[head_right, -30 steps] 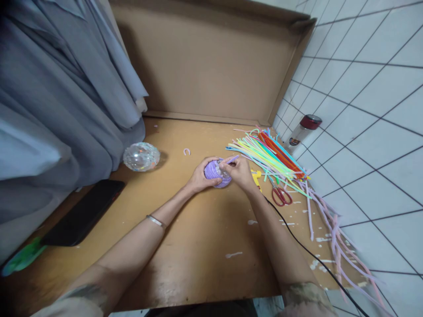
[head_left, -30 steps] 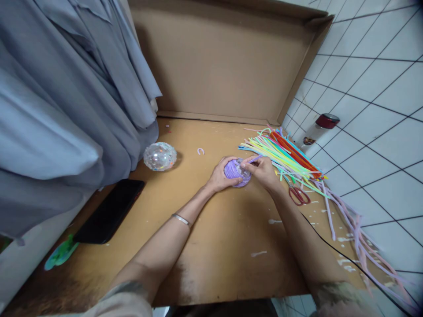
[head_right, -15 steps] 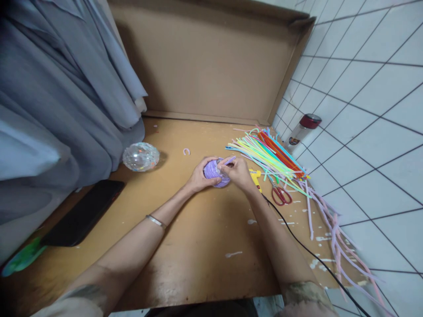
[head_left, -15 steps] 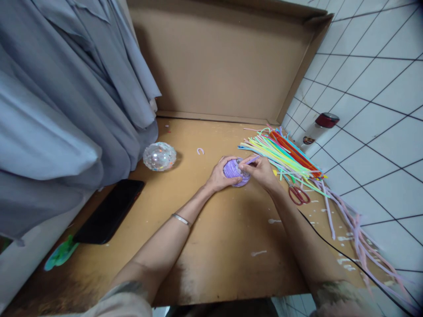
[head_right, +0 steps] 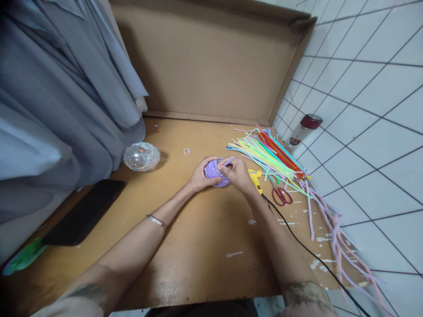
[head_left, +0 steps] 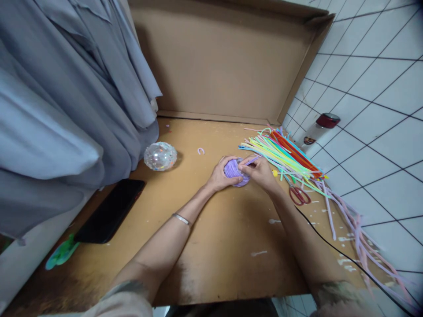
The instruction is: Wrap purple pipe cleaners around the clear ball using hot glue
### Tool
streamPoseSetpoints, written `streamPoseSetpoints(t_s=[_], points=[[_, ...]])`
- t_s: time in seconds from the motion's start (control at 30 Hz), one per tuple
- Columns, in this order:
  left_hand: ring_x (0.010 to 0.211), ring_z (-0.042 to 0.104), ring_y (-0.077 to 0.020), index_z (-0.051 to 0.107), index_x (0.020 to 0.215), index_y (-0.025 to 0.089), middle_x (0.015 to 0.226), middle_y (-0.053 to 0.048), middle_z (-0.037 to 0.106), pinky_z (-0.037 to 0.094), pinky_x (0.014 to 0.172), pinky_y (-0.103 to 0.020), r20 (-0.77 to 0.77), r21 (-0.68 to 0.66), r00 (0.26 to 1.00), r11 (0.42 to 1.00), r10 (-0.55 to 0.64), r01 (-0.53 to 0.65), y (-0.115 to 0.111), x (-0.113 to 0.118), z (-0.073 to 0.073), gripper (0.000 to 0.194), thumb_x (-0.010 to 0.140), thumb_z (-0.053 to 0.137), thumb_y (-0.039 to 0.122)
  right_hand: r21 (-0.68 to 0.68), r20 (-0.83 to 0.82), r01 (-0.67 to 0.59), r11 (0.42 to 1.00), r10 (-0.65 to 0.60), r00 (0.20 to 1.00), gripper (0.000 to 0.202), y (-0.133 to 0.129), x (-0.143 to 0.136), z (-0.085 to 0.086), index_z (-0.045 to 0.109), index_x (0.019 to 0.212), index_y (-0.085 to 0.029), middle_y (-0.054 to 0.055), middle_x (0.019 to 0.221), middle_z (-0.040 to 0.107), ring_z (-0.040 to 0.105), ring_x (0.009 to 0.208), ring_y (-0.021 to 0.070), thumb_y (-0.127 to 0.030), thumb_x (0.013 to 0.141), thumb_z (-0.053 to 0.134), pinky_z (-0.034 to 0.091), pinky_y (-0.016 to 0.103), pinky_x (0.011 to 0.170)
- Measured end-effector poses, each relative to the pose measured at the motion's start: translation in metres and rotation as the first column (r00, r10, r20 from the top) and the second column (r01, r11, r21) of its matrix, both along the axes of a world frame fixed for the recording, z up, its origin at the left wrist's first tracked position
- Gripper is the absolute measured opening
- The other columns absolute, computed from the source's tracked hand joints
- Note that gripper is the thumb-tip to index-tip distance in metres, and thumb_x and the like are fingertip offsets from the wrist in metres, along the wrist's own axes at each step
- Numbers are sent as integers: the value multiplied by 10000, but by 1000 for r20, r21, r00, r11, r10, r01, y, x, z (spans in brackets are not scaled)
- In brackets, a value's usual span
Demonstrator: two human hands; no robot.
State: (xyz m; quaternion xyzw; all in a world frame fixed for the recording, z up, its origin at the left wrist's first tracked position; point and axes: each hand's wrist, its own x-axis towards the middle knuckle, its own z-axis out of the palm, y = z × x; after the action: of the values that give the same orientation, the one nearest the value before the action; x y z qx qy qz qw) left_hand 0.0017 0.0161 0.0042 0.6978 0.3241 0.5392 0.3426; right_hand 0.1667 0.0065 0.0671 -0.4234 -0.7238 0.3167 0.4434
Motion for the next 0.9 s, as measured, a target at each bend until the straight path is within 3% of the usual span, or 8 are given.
streamPoseSetpoints(t_s=[0.13, 0.27, 0.37, 0.9], points=[[1164, 550, -273, 562, 1203, 203, 1227, -110, 577, 412, 1034, -415, -5, -13, 1000, 1000, -12, 12, -1, -2, 1, 651, 644, 784, 454, 34, 46, 2, 999, -4, 999, 158, -2, 0, 0, 675, 698, -168, 26, 653, 636, 556, 628, 149, -321, 731, 648, 425, 270, 601], [1193, 535, -264, 574, 1191, 203, 1231, -110, 583, 386, 1062, -419, 48, -23, 998, 999, -47, 48, -1, -3, 0, 481, 851, 530, 541, 24, 46, -4, 1000, 3, 999, 195, -3, -2, 0, 672, 687, -170, 33, 650, 634, 558, 629, 155, -354, 738, 640, 426, 275, 602], [1212, 525, -259, 590, 1164, 196, 1231, -111, 586, 371, 1080, -425, 87, -34, 996, 999, -22, 25, 0, -2, -1, 457, 906, 429, 537, 37, 48, 9, 999, -10, 999, 213, -3, -4, 1, 671, 676, -172, 38, 649, 632, 566, 642, 165, -378, 729, 647, 431, 279, 605], [1156, 576, -242, 634, 1070, 180, 1167, -101, 643, 415, 1044, -400, 206, -139, 978, 990, 39, -10, 2, 6, -3, 404, 842, 572, 508, 81, 94, 12, 997, -20, 995, 300, -5, -5, 3, 659, 674, -184, 44, 690, 639, 563, 663, 174, -475, 745, 648, 429, 302, 647]])
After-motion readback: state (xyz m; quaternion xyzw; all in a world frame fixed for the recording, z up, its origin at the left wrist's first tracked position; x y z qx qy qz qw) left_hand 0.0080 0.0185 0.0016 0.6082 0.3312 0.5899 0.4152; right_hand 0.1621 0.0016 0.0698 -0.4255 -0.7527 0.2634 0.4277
